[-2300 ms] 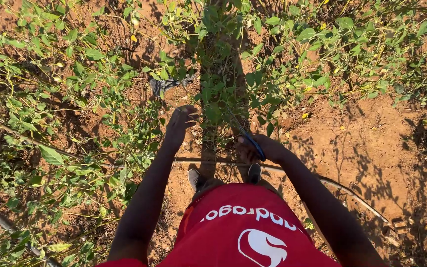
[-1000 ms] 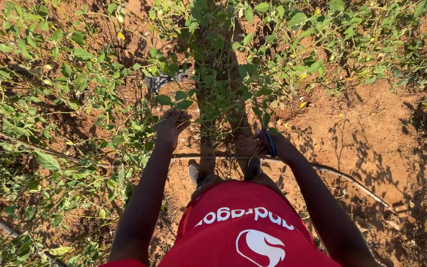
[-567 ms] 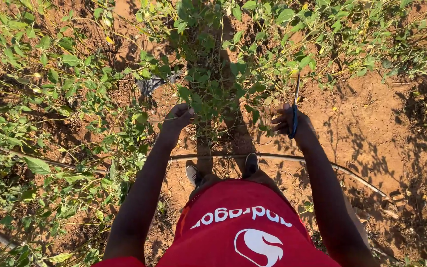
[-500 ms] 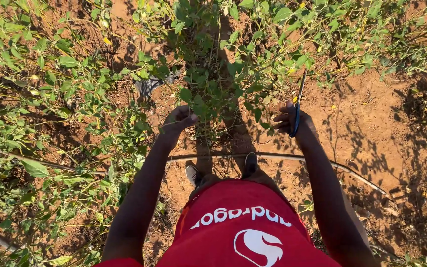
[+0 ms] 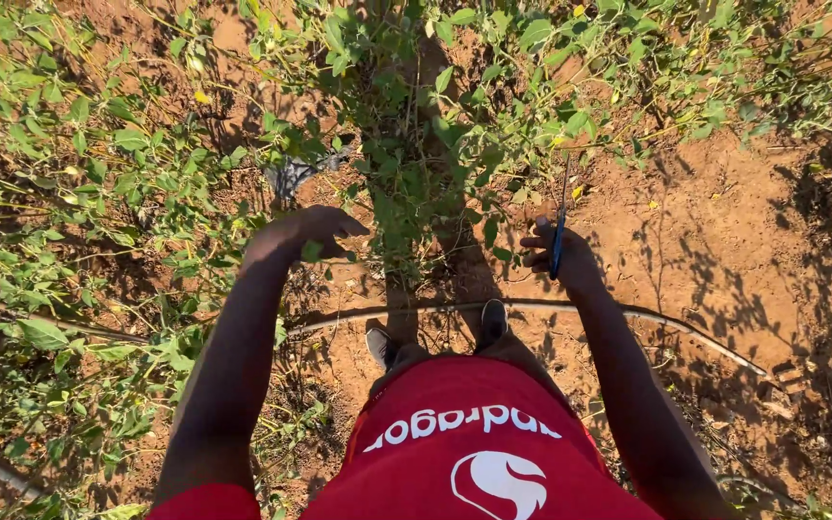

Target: Pruning plants in a field using scissors.

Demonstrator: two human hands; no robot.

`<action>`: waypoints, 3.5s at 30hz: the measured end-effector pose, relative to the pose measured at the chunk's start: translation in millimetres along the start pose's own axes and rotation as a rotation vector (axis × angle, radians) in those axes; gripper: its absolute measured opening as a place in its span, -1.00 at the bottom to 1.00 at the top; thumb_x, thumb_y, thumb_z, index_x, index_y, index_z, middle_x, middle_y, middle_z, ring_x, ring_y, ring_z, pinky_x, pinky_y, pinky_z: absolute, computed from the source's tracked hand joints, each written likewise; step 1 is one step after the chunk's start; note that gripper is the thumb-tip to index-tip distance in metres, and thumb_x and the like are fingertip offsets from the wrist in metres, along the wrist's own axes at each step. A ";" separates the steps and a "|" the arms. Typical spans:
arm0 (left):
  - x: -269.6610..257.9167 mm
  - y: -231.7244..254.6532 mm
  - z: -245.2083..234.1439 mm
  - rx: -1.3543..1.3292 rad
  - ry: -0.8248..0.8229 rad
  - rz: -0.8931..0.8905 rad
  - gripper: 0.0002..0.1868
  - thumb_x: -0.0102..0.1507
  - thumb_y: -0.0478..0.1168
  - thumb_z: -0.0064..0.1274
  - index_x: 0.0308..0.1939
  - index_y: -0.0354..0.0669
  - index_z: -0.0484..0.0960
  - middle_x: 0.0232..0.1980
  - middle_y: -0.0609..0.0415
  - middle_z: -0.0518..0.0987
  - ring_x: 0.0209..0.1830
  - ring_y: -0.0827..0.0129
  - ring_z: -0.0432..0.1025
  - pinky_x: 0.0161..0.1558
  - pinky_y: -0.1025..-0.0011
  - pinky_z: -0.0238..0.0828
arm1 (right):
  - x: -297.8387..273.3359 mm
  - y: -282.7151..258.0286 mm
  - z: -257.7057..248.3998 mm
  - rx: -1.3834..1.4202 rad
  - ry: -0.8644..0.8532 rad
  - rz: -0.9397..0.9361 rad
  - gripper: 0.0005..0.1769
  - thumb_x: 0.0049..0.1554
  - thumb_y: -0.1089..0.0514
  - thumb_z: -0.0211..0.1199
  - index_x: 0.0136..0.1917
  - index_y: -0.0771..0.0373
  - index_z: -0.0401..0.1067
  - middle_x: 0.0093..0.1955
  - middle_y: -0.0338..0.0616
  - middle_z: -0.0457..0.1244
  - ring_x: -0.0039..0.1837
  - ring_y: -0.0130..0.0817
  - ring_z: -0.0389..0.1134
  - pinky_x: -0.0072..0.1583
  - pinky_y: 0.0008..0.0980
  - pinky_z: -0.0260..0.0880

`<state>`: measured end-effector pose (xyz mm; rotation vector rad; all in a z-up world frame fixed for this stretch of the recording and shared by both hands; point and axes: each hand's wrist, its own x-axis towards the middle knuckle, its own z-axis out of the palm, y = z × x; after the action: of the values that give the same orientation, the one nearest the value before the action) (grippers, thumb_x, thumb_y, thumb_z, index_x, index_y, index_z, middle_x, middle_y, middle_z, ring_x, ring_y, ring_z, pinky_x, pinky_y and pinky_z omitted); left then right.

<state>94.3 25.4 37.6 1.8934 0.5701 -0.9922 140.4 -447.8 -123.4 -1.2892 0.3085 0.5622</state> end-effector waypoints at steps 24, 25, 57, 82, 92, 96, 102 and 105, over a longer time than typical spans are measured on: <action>195.6 130.4 101.7 0.429 0.401 0.643 -0.32 0.28 0.35 0.00 0.01 -0.23 0.69 -0.23 -0.10 0.70 -0.27 0.22 0.62 -0.14 0.18 0.57 | -73.5 -48.7 74.1 -0.867 0.112 -0.091 -0.44 0.21 -0.30 0.28 0.01 0.28 0.47 -0.32 -0.06 0.33 -0.29 -0.30 0.42 -0.22 -0.28 0.39; 200.1 128.8 102.5 0.432 0.401 0.642 -0.32 0.28 0.35 0.00 0.01 -0.23 0.69 -0.23 -0.10 0.70 -0.27 0.22 0.62 -0.14 0.18 0.57 | -71.7 -50.4 79.9 -0.863 0.112 -0.090 -0.44 0.21 -0.30 0.28 0.01 0.28 0.47 -0.32 -0.06 0.33 -0.29 -0.30 0.42 -0.22 -0.28 0.39; 120.4 -34.2 23.0 -0.445 0.409 0.663 -0.71 0.27 -0.09 0.26 -0.30 -0.30 0.70 -0.38 0.09 0.68 -0.40 0.50 0.49 -0.34 0.40 0.39 | 81.1 93.7 153.6 -0.108 -0.658 0.513 -0.35 0.29 -0.25 0.10 0.35 0.35 0.40 -0.01 0.16 0.36 -0.22 0.05 0.48 -0.23 -0.05 0.58; 78.5 -41.9 32.2 -0.057 0.415 0.615 -0.62 0.24 0.18 0.19 -0.33 -0.03 0.61 -0.61 0.27 0.36 -0.60 0.54 0.19 -0.47 0.39 0.14 | -3.7 -18.6 181.1 -0.850 -0.507 0.320 -0.14 0.02 -0.56 0.23 -0.18 0.37 0.62 -0.42 0.02 0.40 -0.44 -0.31 0.41 -0.32 -0.36 0.44; 85.1 -60.5 30.1 -0.223 0.373 0.515 -0.71 0.30 -0.04 0.20 -0.15 -0.17 0.55 -0.36 0.08 0.54 -0.39 0.40 0.40 -0.29 0.32 0.35 | -20.7 12.8 165.2 -0.512 -0.465 0.298 -0.37 0.14 -0.31 0.27 -0.02 0.35 0.59 -0.27 -0.02 0.40 -0.36 -0.30 0.45 -0.31 -0.29 0.46; 114.6 -94.8 24.8 -0.421 0.394 0.592 -0.74 0.32 -0.13 0.16 -0.01 -0.23 0.64 -0.10 0.01 0.67 -0.05 0.29 0.57 -0.01 0.34 0.52 | 58.3 110.7 93.3 0.261 -0.885 0.582 -0.53 0.38 -0.07 0.26 0.14 0.47 0.47 -0.07 0.19 0.44 -0.28 -0.32 0.45 -0.25 -0.36 0.49; 103.8 -95.7 22.2 -1.012 0.147 0.867 -0.66 0.37 -0.23 0.13 0.15 -0.25 0.40 0.12 -0.02 0.56 0.23 0.05 0.54 0.31 -0.01 0.53 | 5.9 33.4 124.9 -0.405 -0.585 0.216 -0.47 0.20 -0.12 0.22 0.17 0.41 0.46 -0.07 0.13 0.45 -0.16 -0.15 0.53 -0.16 -0.17 0.59; 112.8 -93.8 21.5 -1.037 0.209 0.709 -0.71 0.45 -0.16 -0.01 0.14 -0.30 0.48 0.11 -0.12 0.64 0.12 0.11 0.58 0.21 0.08 0.60 | 0.1 23.8 133.5 -0.390 -0.531 0.323 -0.34 0.17 -0.29 0.20 0.15 0.39 0.47 -0.09 0.10 0.46 -0.17 -0.19 0.53 -0.14 -0.21 0.59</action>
<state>83.4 52.1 -107.8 1.0856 0.3588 0.0251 115.0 -315.5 -107.8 -1.4116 -0.0444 1.2569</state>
